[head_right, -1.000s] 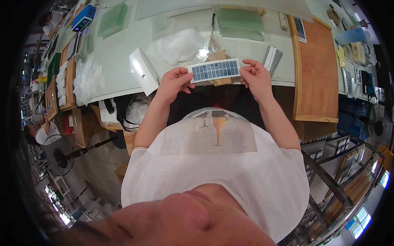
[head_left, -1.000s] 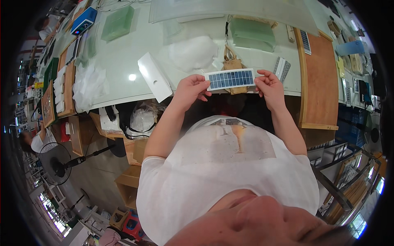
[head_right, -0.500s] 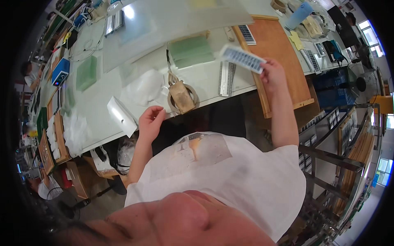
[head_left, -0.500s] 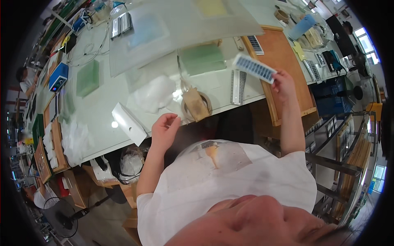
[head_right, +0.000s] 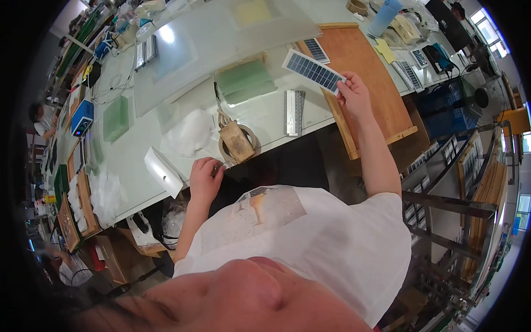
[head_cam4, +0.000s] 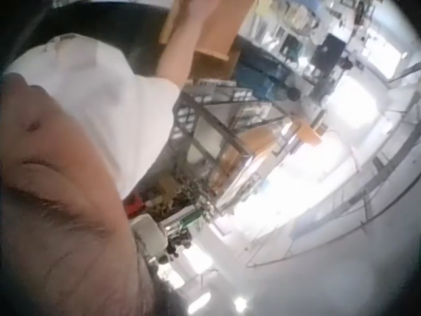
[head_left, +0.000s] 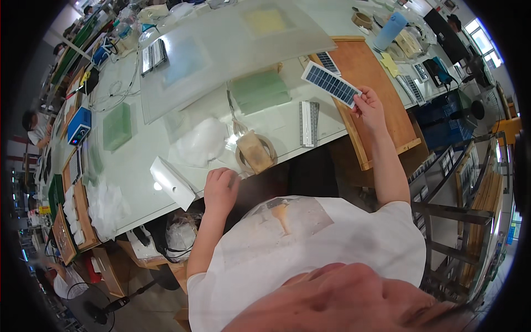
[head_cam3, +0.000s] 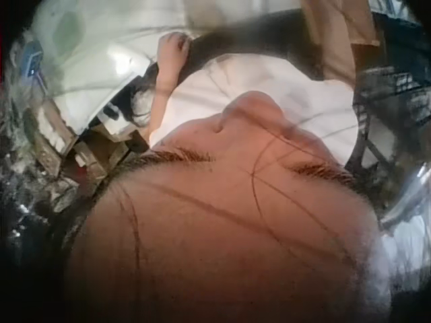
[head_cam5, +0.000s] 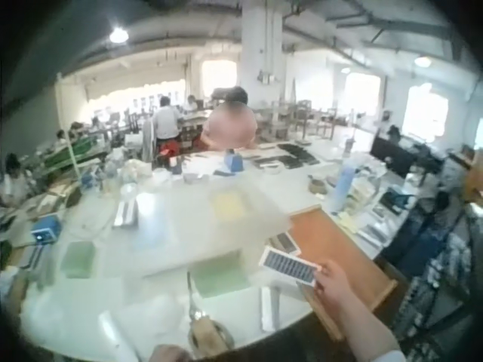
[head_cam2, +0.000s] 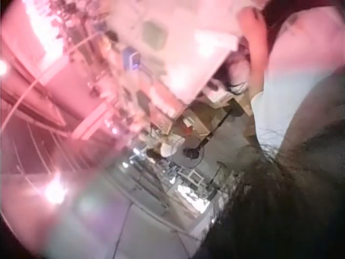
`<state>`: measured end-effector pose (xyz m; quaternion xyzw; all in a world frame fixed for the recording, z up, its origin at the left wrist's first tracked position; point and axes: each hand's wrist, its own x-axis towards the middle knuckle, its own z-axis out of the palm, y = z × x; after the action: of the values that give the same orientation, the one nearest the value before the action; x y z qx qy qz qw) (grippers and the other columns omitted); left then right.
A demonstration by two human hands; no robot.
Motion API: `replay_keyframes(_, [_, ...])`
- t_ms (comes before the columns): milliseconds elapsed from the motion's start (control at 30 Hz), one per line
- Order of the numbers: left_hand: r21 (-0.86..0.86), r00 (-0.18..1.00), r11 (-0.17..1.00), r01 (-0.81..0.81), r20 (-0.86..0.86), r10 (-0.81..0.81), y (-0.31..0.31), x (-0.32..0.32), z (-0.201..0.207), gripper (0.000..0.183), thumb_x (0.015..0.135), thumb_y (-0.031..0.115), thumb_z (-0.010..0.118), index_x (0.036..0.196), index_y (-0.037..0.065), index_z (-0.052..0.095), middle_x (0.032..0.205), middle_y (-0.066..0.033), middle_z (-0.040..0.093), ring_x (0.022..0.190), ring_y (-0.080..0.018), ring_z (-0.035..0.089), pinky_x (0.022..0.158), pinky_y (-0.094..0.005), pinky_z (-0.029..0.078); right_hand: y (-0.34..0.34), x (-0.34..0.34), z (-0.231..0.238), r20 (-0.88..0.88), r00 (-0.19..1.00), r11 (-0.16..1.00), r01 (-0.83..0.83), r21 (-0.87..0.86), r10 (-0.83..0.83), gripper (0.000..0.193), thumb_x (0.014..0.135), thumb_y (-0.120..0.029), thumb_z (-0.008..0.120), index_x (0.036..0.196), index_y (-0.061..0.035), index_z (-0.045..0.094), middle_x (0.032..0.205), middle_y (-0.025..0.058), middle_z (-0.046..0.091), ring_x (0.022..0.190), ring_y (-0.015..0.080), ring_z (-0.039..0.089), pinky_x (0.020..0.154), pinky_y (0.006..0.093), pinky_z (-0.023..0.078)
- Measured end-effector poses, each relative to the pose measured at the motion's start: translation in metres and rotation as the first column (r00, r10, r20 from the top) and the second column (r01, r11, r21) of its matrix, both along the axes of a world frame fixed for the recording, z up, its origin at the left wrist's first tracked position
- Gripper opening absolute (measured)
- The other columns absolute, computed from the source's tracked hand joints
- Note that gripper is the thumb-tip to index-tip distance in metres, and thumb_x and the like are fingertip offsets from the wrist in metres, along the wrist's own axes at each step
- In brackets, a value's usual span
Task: Assembling small solar panel components by placing individual solar cells onto a backing strip at a workbench.
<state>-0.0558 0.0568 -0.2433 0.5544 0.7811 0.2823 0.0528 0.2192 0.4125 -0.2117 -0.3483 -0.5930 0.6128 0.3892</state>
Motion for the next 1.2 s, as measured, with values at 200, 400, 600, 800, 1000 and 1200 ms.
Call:
replay_keyframes(200, [-0.029,1.0,0.999,0.021,0.012,-0.021,0.003,0.0,0.01,0.028,0.069,0.016,0.077,0.091,0.005,0.064,0.094,-0.0082,0.062,0.094,-0.0289,0.055,0.079,-0.037,0.048,0.007,0.003,-0.005,0.018,1.0,1.0,0.006,0.001,-0.006,0.017,0.093,-0.006,0.053,0.109,-0.0044,0.051,0.077,0.0006,0.06,0.055,0.0036,0.052,0.045,0.0162,0.038])
replay_keyframes(400, [0.044,0.999,0.998,0.034,0.019,-0.035,-0.004,-0.009,-0.003,0.015,0.072,0.013,0.072,0.084,0.006,0.065,0.093,-0.0066,0.063,0.089,-0.0274,0.058,0.078,-0.0376,0.049,0.052,-0.004,-0.031,0.144,0.946,0.937,0.312,-0.159,-0.291,0.014,0.093,-0.008,0.051,0.105,-0.0018,0.053,0.074,0.0056,0.059,0.055,0.0113,0.055,0.045,0.0227,0.044])
replay_keyframes(600, [0.065,1.0,0.998,-0.013,0.004,0.013,-0.004,-0.008,-0.005,0.009,0.073,0.012,0.07,0.08,0.007,0.066,0.088,-0.0056,0.064,0.085,-0.0269,0.06,0.075,-0.0366,0.049,0.091,-0.051,-0.04,0.065,0.967,0.912,0.254,-0.323,-0.246,0.016,0.093,-0.007,0.051,0.107,-0.001,0.052,0.079,0.008,0.06,0.061,0.0153,0.057,0.049,0.0263,0.047])
replay_keyframes(800, [0.074,0.999,0.997,-0.015,0.031,0.013,0.0,-0.012,-0.001,0.01,0.075,0.013,0.071,0.082,0.007,0.066,0.088,-0.0064,0.064,0.085,-0.0267,0.06,0.073,-0.036,0.05,0.095,-0.065,-0.061,0.346,0.876,0.939,0.337,0.061,-0.337,0.031,0.088,-0.009,0.056,0.117,0.0015,0.054,0.085,0.01,0.062,0.065,0.0155,0.058,0.053,0.0279,0.048])
replay_keyframes(1000, [0.07,0.999,0.997,-0.025,0.043,0.022,0.002,-0.013,-0.004,0.011,0.074,0.013,0.072,0.078,0.006,0.065,0.084,-0.0059,0.063,0.082,-0.0256,0.06,0.07,-0.0354,0.05,0.087,-0.087,-0.043,0.625,0.62,0.822,0.059,0.566,-0.475,0.069,0.073,-0.049,0.069,0.12,-0.0002,0.054,0.106,0.0177,0.064,0.099,0.0299,0.062,0.085,0.0385,0.048])
replay_keyframes(1200, [0.068,0.997,0.997,-0.042,0.061,0.038,0.0,-0.012,-0.005,0.011,0.073,0.013,0.073,0.078,0.006,0.065,0.085,-0.0055,0.063,0.081,-0.0249,0.061,0.069,-0.0352,0.05,0.077,-0.113,-0.015,0.83,0.372,0.896,0.011,0.444,-0.416,0.07,0.07,-0.049,0.07,0.122,-0.0041,0.055,0.114,0.0155,0.062,0.107,0.0291,0.06,0.088,0.0402,0.047])
